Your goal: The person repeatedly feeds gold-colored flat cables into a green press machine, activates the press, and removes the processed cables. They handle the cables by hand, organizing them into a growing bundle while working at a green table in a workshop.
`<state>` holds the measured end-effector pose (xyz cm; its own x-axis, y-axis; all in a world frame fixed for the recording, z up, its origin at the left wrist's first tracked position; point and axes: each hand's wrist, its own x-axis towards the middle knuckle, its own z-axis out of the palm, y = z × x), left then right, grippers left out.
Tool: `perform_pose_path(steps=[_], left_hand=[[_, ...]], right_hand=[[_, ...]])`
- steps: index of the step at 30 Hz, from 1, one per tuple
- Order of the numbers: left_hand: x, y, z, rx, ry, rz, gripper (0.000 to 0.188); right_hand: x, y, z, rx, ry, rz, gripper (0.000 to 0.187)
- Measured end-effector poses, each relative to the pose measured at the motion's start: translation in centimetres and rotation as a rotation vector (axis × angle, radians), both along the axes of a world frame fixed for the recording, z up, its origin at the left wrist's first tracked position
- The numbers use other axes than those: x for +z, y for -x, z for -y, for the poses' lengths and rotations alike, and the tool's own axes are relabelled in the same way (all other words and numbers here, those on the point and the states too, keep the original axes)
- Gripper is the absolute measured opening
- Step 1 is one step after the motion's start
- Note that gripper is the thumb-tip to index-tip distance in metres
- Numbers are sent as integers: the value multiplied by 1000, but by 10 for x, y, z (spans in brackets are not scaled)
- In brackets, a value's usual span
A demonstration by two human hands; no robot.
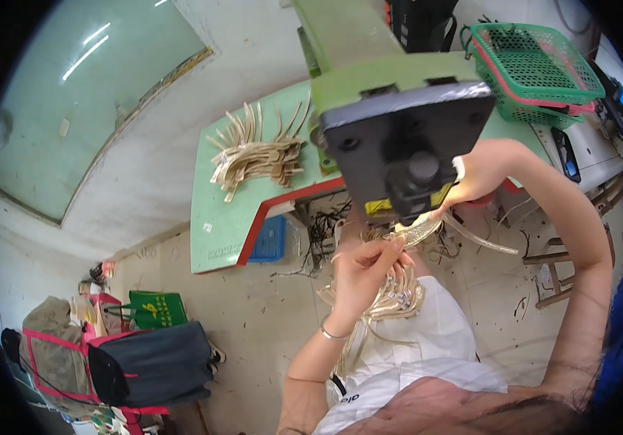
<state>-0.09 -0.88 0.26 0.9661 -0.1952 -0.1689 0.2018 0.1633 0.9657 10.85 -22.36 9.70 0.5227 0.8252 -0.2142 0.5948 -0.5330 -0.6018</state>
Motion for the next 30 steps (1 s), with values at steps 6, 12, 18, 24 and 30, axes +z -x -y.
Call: perform_pose_path(steps=[6,12,18,24,30], left_hand=[[-8,-1,6,110,37,97,24],[-5,4,-21,267,14,110,19],[-7,-24,-60,350,-29,163,20],[6,-42,-81,501,-135,352,11],[34,32,-20,320,-514,935,16]], right_hand=[[-3,-20,3,118,-152,16,21],[-18,-21,-2,170,-330,-30,31],[-10,-3,-15,68,-65,72,38],[-14,-8,-2,53,-229,74,36],[-24,-10,-9,53,-96,0,41]])
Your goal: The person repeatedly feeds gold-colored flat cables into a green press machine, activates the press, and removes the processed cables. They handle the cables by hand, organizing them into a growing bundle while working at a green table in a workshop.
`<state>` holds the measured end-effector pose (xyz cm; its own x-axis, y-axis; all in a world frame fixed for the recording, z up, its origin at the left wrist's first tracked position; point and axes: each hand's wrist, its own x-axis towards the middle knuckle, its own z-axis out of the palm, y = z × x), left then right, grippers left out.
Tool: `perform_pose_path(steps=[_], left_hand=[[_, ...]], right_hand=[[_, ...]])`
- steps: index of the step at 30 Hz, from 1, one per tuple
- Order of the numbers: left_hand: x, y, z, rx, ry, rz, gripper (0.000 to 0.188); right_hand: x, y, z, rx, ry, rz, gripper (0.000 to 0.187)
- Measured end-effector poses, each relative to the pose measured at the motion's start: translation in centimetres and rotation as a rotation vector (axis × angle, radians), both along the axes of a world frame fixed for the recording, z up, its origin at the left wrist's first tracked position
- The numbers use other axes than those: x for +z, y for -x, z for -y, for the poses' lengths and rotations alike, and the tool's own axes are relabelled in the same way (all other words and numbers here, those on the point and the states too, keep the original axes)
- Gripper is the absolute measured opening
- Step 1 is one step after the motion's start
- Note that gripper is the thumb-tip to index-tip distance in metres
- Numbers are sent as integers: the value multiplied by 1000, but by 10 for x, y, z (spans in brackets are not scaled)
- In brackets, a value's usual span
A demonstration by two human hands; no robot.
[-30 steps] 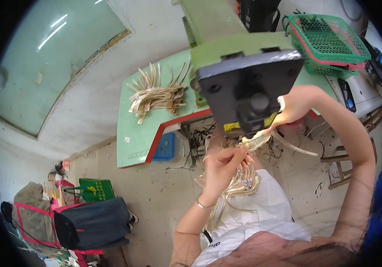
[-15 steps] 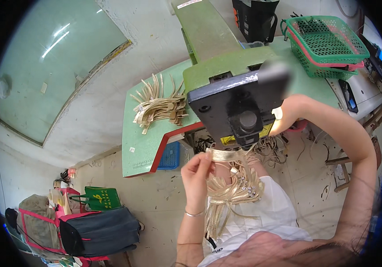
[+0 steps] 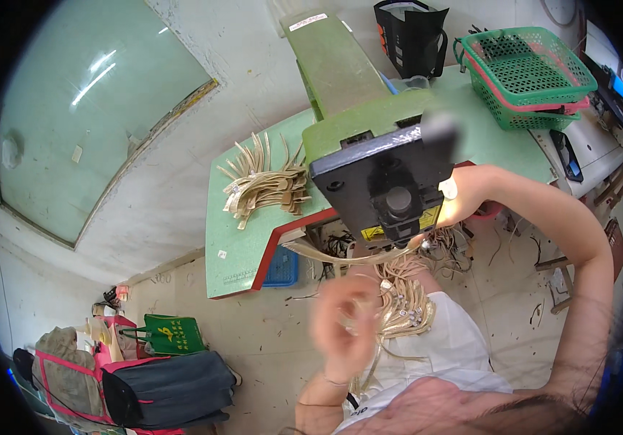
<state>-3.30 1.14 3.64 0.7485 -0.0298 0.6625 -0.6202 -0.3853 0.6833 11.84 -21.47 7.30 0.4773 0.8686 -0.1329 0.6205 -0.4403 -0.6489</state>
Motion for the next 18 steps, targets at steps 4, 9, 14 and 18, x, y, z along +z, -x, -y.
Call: perform_pose_path(steps=[4,9,14,18], left_hand=[[-54,-24,43,-314,231,-778,26],[-55,-31,55,-276,527,-711,26],[-65,-27,41,-201,545,-681,24],[-58,-22,18,-172,586,-683,21]], right_hand=[[-2,12,-16,74,-189,28,48],[-2,25,-15,-63,-149,-6,28],[-9,20,-7,-65,-172,-14,40],[-7,31,-8,-154,-126,-17,45]])
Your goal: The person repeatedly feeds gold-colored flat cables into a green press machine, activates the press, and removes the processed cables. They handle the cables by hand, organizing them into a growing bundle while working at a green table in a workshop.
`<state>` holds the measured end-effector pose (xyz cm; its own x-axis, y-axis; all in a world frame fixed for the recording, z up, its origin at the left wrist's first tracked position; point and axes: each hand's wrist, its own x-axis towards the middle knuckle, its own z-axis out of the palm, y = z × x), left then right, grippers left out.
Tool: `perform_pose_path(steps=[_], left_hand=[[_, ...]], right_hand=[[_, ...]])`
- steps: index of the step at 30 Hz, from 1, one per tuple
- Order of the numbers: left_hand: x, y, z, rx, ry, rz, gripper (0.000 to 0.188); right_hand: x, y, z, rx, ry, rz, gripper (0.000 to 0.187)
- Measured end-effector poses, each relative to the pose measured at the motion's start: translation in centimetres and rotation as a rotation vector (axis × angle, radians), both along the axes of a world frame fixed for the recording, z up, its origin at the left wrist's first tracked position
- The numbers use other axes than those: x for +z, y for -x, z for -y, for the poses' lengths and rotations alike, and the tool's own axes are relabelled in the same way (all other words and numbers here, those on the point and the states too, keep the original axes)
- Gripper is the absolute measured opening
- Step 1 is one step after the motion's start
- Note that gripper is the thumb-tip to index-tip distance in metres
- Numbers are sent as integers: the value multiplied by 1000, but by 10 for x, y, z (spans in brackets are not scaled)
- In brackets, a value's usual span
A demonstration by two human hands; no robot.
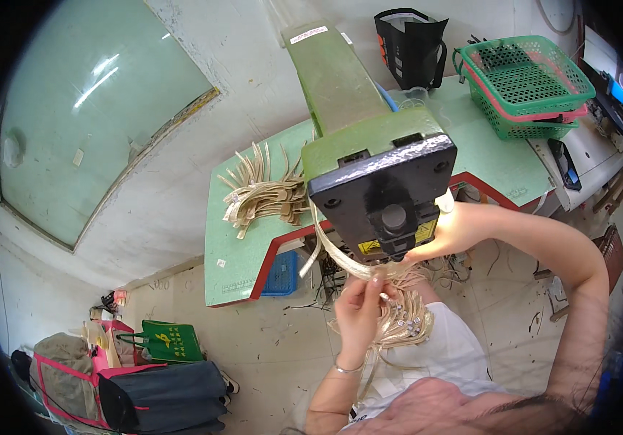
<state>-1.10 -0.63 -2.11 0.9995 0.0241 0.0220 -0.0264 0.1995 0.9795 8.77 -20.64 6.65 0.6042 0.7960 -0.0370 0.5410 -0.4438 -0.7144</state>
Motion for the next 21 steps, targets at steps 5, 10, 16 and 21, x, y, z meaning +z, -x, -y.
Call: perform_pose_path(steps=[5,10,16,21], left_hand=[[-13,-2,-33,25,16,-120,25],[-15,26,-16,-493,159,-454,37],[-7,6,-1,-789,155,-207,41],[-45,-2,-1,-886,2,-202,41]], right_hand=[[-39,26,-14,-60,66,263,39],[-88,67,-28,-63,-482,345,30],[-85,83,-26,-213,-628,-557,31],[-116,79,-23,-172,-505,-298,32]])
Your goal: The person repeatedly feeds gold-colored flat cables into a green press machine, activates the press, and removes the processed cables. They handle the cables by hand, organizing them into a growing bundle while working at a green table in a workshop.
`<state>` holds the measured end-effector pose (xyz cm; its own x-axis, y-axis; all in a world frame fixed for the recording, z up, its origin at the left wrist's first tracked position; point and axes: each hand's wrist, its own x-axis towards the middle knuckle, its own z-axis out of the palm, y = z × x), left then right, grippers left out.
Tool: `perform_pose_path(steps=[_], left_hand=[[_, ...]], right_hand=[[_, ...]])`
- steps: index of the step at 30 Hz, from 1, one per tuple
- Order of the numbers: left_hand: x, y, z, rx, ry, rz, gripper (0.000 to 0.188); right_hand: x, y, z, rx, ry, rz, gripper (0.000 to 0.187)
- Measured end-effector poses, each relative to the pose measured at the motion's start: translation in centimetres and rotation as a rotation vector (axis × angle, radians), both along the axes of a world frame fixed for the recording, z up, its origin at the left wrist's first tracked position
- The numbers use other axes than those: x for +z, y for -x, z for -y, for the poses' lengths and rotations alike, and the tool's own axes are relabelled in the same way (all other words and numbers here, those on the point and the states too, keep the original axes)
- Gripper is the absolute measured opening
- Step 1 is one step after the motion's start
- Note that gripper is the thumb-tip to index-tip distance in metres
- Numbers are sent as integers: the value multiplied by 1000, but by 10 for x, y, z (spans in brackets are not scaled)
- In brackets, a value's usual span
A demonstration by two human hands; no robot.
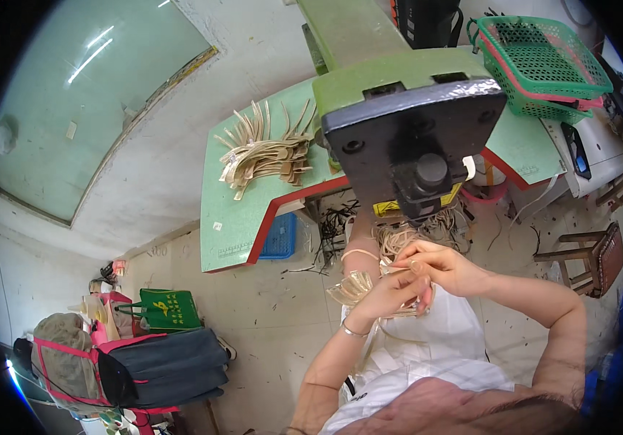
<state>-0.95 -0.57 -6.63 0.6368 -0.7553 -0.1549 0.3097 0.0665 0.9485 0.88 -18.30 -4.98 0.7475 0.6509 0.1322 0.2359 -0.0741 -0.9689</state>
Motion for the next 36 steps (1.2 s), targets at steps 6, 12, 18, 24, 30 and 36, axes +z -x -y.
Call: perform_pose_path(steps=[6,12,18,24,30,36], left_hand=[[7,-4,0,182,86,5,31],[20,3,4,717,-374,529,10],[34,-3,7,630,-79,309,12],[44,-10,13,688,-36,269,15],[50,-10,17,755,36,107,18],[42,-4,11,807,69,173,18]], right_hand=[[-2,8,7,-151,-84,-505,29],[19,4,26,-270,-7,-618,22],[43,-3,36,-217,-442,-974,45],[71,-16,55,-183,-247,-805,39],[81,-16,48,-309,-54,-492,28],[83,-20,38,-295,-33,-443,19]])
